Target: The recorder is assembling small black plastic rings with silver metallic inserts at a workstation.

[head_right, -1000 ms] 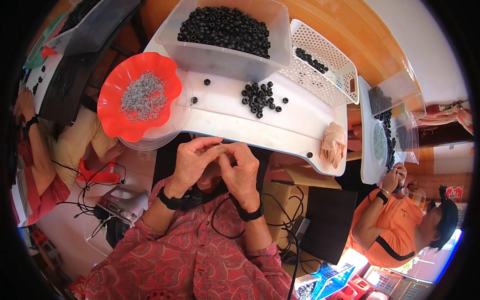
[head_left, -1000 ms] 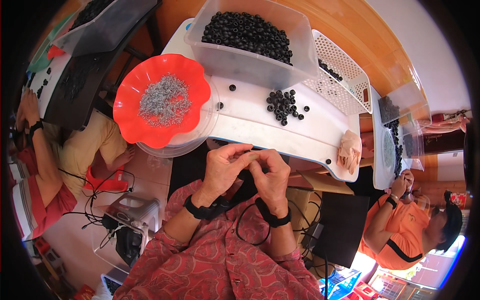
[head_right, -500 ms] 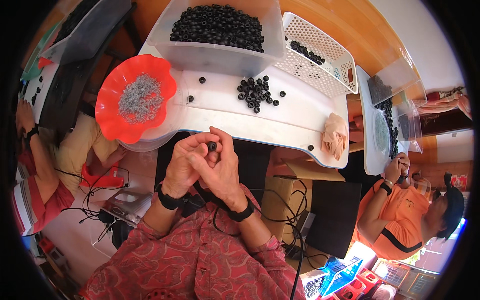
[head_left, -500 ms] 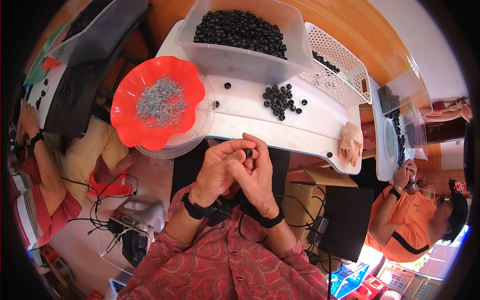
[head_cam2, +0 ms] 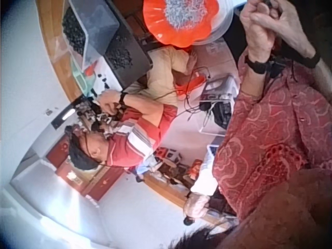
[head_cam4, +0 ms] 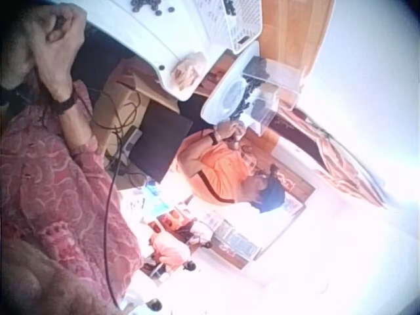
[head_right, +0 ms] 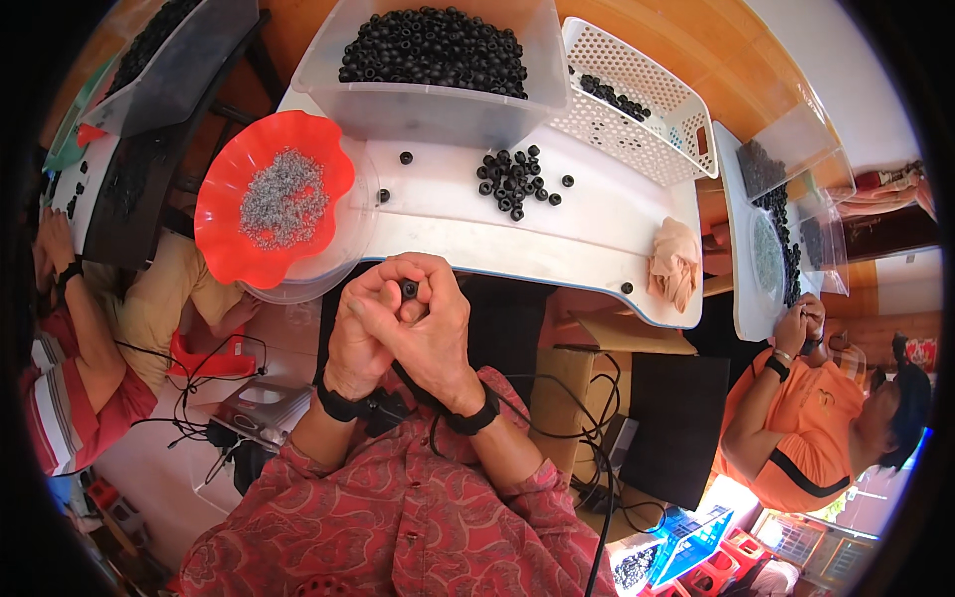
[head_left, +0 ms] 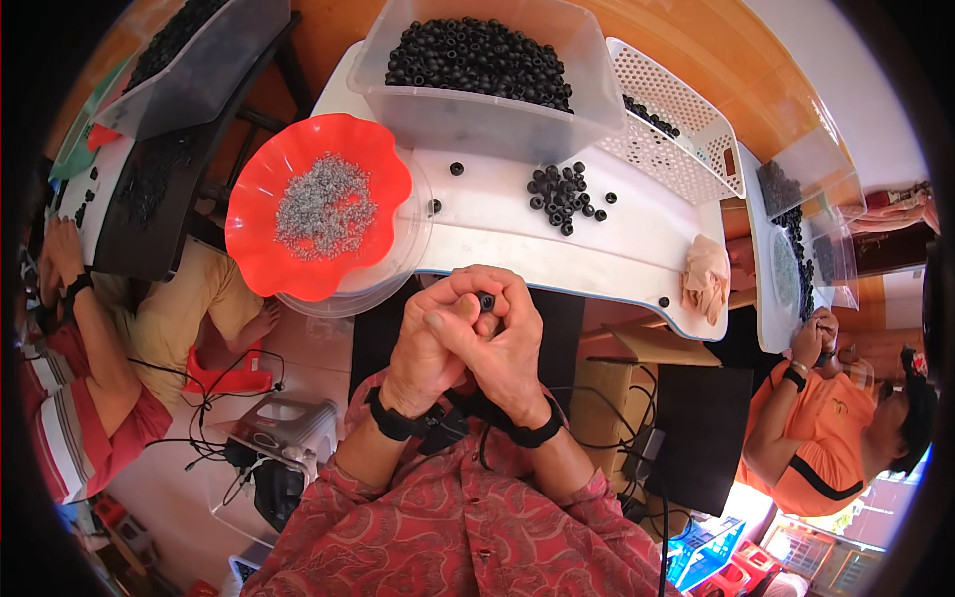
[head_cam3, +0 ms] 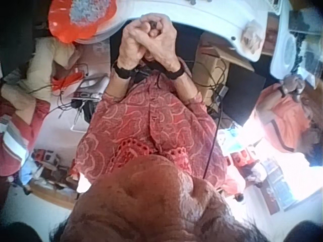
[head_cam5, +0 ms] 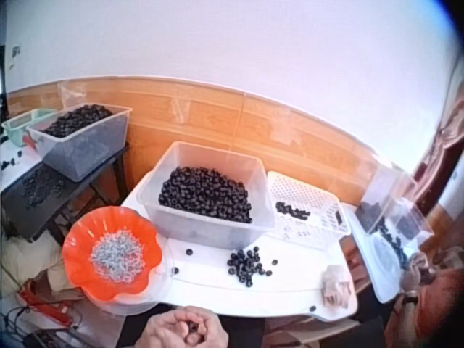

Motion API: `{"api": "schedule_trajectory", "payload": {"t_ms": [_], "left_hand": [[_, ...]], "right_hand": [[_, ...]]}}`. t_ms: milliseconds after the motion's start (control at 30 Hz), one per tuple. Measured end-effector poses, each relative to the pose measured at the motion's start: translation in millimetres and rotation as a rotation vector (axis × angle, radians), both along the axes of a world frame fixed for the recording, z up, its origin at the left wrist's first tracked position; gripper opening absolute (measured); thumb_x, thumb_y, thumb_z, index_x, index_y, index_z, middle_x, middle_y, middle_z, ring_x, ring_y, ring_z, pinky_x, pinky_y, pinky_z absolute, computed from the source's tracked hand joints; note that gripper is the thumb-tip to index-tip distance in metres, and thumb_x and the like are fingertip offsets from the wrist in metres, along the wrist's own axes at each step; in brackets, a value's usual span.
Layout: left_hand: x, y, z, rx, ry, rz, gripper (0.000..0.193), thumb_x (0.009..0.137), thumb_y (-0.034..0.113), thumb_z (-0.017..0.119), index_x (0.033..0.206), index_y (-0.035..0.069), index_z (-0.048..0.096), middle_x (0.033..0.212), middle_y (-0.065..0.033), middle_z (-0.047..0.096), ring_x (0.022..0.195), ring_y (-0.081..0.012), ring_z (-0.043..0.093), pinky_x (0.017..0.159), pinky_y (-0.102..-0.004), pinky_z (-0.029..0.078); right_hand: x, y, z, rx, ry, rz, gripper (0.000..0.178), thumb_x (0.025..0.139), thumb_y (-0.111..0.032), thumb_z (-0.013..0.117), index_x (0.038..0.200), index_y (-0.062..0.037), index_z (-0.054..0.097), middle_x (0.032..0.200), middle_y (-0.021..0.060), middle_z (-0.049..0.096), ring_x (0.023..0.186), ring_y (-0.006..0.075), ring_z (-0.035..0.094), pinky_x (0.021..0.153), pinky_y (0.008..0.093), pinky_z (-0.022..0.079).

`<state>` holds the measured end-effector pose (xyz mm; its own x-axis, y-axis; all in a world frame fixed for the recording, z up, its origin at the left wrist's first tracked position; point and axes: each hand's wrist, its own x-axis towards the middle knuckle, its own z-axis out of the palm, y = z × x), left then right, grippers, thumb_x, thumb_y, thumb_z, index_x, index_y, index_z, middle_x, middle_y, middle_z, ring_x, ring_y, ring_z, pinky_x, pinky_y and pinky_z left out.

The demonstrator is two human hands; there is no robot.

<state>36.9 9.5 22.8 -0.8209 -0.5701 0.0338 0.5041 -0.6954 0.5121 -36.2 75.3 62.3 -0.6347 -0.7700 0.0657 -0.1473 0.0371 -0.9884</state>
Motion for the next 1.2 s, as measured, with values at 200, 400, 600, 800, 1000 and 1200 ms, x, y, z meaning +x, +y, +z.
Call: {"api": "schedule_trajectory", "payload": {"t_ms": [200, 400, 600, 800, 1000, 1200], "left_hand": [[10, -7, -22, 0.026, -0.026, 0.009, 0.028, 0.096, 0.021, 0.061, 0.112, -0.002, 0.062, 0.089, -0.0032, 0.058, 0.073, -0.0074, 0.048, 0.068, -0.022, 0.043], [5, -2, 2, 0.022, 0.048, 0.018, 0.026, 0.097, 0.02, 0.059, 0.112, -0.002, 0.062, 0.09, -0.0042, 0.059, 0.074, -0.0069, 0.049, 0.068, -0.0213, 0.044], [11, -11, 2, -0.287, 0.15, -0.075, 0.044, 0.099, 0.036, 0.055, 0.119, -0.004, 0.057, 0.092, -0.0032, 0.058, 0.06, -0.0047, 0.047, 0.047, -0.016, 0.036], [9, -10, 3, -0.35, 0.128, -0.013, 0.047, 0.098, 0.035, 0.056, 0.123, -0.005, 0.055, 0.093, -0.0047, 0.061, 0.062, -0.0049, 0.049, 0.048, -0.0151, 0.037], [14, -8, -76, 0.531, -0.121, -0.092, 0.047, 0.098, 0.034, 0.056, 0.125, -0.004, 0.054, 0.105, -0.009, 0.064, 0.077, -0.0121, 0.058, 0.064, -0.0185, 0.048], [-2, -2, 9, -0.075, 0.001, 0.092, 0.027, 0.098, 0.02, 0.058, 0.112, -0.002, 0.061, 0.091, -0.0057, 0.06, 0.075, -0.0082, 0.052, 0.069, -0.0213, 0.046]], "right_hand": [[6, -3, -2, -0.007, 0.067, -0.027, 0.048, 0.073, -0.017, 0.082, 0.11, -0.0012, 0.057, 0.096, 0.0029, 0.061, 0.08, 0.0067, 0.051, 0.071, 0.0227, 0.047], [6, -2, -2, -0.016, 0.11, -0.037, 0.051, 0.07, -0.018, 0.083, 0.11, -0.0011, 0.056, 0.097, 0.0044, 0.061, 0.081, 0.0079, 0.052, 0.072, 0.0232, 0.047], [4, -3, 7, -0.087, 0.23, -0.002, 0.057, 0.067, -0.018, 0.082, 0.113, -0.0002, 0.054, 0.103, 0.0087, 0.06, 0.089, 0.0137, 0.057, 0.078, 0.0281, 0.048], [9, -2, 14, -0.083, 0.11, -0.028, 0.06, 0.066, -0.017, 0.083, 0.114, 0.0002, 0.053, 0.102, 0.007, 0.059, 0.088, 0.0137, 0.057, 0.078, 0.0275, 0.048], [10, 0, 19, -0.054, 0.11, 0.03, 0.063, 0.069, -0.022, 0.084, 0.117, 0.0012, 0.051, 0.094, 0.0123, 0.062, 0.084, 0.0182, 0.062, 0.075, 0.0312, 0.051], [5, -9, -5, 0.054, -0.002, -0.064, 0.051, 0.073, -0.02, 0.081, 0.11, 0.0001, 0.053, 0.091, 0.0106, 0.062, 0.081, 0.0138, 0.06, 0.072, 0.0285, 0.05]]}}
